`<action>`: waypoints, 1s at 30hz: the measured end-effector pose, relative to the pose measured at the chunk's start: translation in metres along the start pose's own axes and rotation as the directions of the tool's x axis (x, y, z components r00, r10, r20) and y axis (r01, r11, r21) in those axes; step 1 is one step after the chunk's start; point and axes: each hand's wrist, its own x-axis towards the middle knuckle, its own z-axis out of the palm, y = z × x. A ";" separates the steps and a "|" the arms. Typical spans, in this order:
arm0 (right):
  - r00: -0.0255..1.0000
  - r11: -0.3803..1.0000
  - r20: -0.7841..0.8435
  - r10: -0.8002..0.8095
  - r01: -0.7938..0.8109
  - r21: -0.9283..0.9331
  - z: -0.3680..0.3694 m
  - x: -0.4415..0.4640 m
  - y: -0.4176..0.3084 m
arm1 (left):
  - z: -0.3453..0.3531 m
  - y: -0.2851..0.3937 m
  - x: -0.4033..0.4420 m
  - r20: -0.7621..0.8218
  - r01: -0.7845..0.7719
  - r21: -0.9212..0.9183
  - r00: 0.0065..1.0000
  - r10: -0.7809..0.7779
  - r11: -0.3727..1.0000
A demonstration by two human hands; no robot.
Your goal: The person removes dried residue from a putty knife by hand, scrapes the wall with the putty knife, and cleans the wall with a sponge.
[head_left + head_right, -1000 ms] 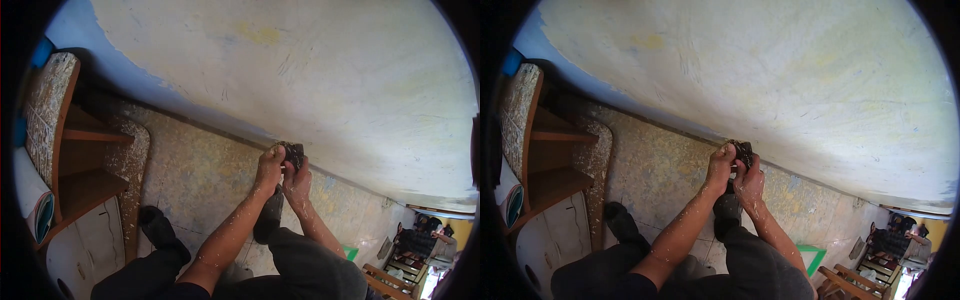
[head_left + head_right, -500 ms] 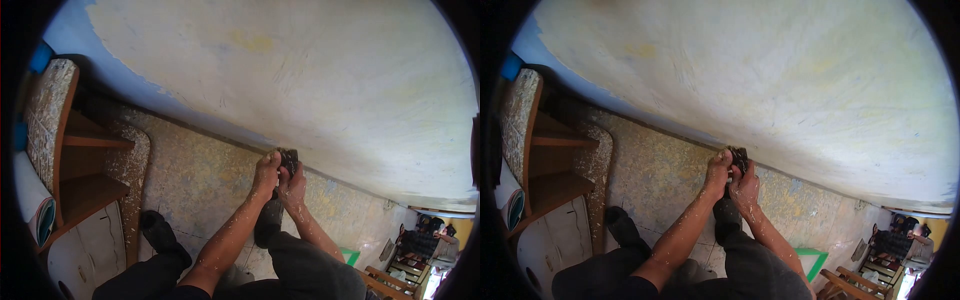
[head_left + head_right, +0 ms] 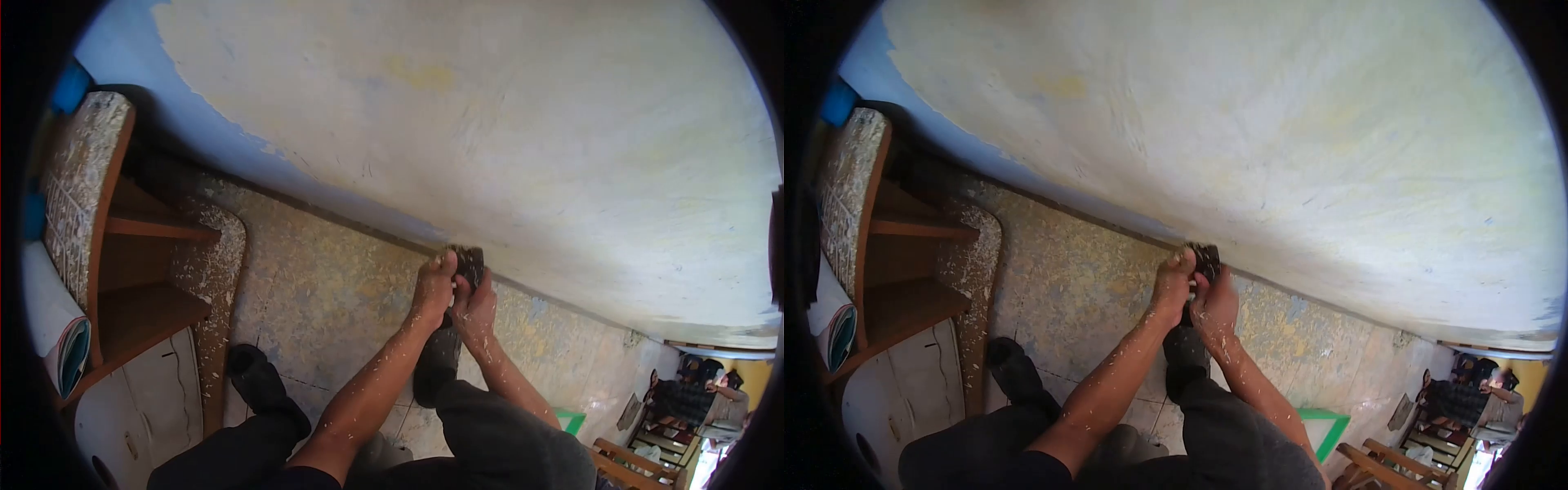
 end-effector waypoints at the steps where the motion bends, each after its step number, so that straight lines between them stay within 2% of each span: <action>1: 0.998 0.999 0.047 0.030 -0.029 -0.016 -0.007 0.003 -0.010 | 0.000 0.015 -0.009 0.054 -0.009 -0.061 0.998 0.013 0.998; 3: 0.996 0.999 0.078 0.050 -0.050 0.002 -0.011 0.001 -0.002 | -0.002 0.026 -0.017 0.188 -0.009 -0.218 0.981 0.051 0.976; 4: 0.995 0.999 0.093 0.020 -0.024 0.040 -0.009 0.009 -0.002 | -0.003 0.025 -0.014 0.189 -0.024 -0.219 0.980 0.067 0.975; 6: 0.998 0.999 0.055 0.032 -0.032 0.011 0.001 0.009 0.001 | -0.002 0.022 -0.008 0.127 0.069 -0.130 0.991 -0.052 0.989; 7: 0.997 0.997 0.024 0.076 -0.076 -0.025 0.005 0.005 0.002 | -0.002 0.021 -0.006 0.120 0.062 -0.130 0.992 -0.047 0.990; 9: 0.997 0.998 0.041 0.064 -0.064 -0.004 0.001 0.003 -0.007 | -0.004 0.010 -0.006 0.053 -0.013 -0.064 0.998 0.017 0.998; 10: 0.998 0.999 0.054 0.044 -0.044 0.004 -0.005 0.001 -0.012 | -0.005 0.012 -0.012 0.056 0.011 -0.064 0.998 -0.008 0.998; 12: 0.994 0.997 0.082 0.066 -0.063 -0.037 -0.008 0.005 -0.003 | -0.003 0.024 -0.015 0.163 0.012 -0.163 0.986 0.015 0.987; 14: 0.993 0.998 0.107 0.053 -0.048 -0.048 -0.002 0.006 0.009 | -0.003 0.011 -0.004 0.151 0.001 -0.128 0.988 0.018 0.992; 16: 0.997 0.999 0.058 0.049 -0.050 0.007 0.011 0.001 0.019 | -0.003 0.004 -0.001 0.021 0.129 -0.064 0.992 -0.128 0.990; 17: 0.997 0.999 0.068 0.042 -0.039 -0.035 0.011 0.001 0.019 | -0.005 -0.004 0.004 0.025 0.072 -0.079 0.997 -0.070 0.994; 18: 0.996 0.998 0.068 0.063 -0.061 -0.036 0.007 0.003 0.009 | -0.006 -0.003 0.004 0.026 0.091 -0.068 0.996 -0.089 0.994; 20: 0.992 0.995 0.117 0.039 -0.028 -0.096 -0.003 0.006 -0.003 | -0.007 0.009 -0.005 0.094 -0.032 -0.146 0.994 0.046 0.989; 21: 0.992 0.995 0.128 -0.003 0.016 -0.102 -0.004 0.007 0.004 | -0.006 0.013 -0.006 0.131 0.038 -0.179 0.991 -0.014 0.983; 22: 0.992 0.994 0.123 -0.011 0.023 -0.103 -0.001 0.003 0.013 | -0.006 0.008 -0.005 0.136 0.031 -0.181 0.991 -0.006 0.983; 24: 0.995 0.997 0.070 0.077 -0.076 -0.014 0.007 -0.001 0.020 | -0.004 0.004 -0.002 0.088 0.136 -0.105 0.988 -0.127 0.985; 25: 0.996 0.998 0.073 0.059 -0.059 -0.007 0.009 0.004 0.019 | -0.002 0.006 -0.003 0.063 0.157 -0.063 0.986 -0.153 0.986; 26: 0.997 0.995 0.064 0.034 -0.028 -0.093 0.011 0.005 0.020 | -0.004 0.007 0.002 0.060 0.150 -0.063 0.987 -0.147 0.987; 27: 0.998 0.982 0.059 0.031 -0.019 -0.187 0.008 -0.001 0.020 | -0.004 0.004 0.003 0.077 0.081 -0.118 0.994 -0.072 0.990; 28: 0.996 0.979 0.067 0.059 -0.045 -0.198 0.003 -0.006 0.021 | -0.003 -0.003 0.000 0.090 0.026 -0.175 0.996 -0.010 0.984; 30: 0.987 0.972 0.137 0.083 -0.050 -0.231 -0.005 -0.001 0.017 | -0.004 -0.014 0.000 0.136 0.033 -0.201 0.991 -0.005 0.979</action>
